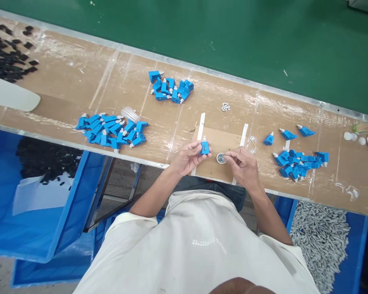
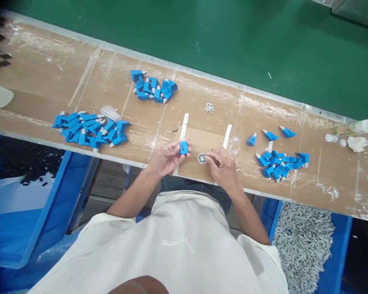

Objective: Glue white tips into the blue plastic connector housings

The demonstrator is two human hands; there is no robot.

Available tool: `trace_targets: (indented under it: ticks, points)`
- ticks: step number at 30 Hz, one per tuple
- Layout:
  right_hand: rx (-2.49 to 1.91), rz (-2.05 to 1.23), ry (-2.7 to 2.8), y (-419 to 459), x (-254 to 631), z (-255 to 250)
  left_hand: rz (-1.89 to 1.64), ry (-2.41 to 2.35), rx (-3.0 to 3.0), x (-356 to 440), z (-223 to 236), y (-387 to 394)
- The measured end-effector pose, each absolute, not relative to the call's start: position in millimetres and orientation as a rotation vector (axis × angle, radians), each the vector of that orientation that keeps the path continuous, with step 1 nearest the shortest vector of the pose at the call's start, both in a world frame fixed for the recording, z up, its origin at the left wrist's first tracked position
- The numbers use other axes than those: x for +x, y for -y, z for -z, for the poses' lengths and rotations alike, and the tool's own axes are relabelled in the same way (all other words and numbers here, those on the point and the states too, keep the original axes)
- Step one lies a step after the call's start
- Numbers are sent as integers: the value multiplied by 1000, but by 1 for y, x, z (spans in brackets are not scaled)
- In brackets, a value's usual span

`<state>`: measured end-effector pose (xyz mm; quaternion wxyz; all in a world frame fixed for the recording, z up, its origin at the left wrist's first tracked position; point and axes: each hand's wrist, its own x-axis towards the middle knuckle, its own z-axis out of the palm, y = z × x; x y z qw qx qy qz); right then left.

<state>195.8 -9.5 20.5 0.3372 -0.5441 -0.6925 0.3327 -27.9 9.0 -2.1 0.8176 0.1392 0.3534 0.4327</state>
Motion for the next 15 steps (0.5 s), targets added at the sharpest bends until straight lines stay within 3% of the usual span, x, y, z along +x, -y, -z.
trace_targets:
  ticks: [15]
  points:
    - [-1323,-809,1971,12,189,-26,-1148,-1052,661,-18,8,1]
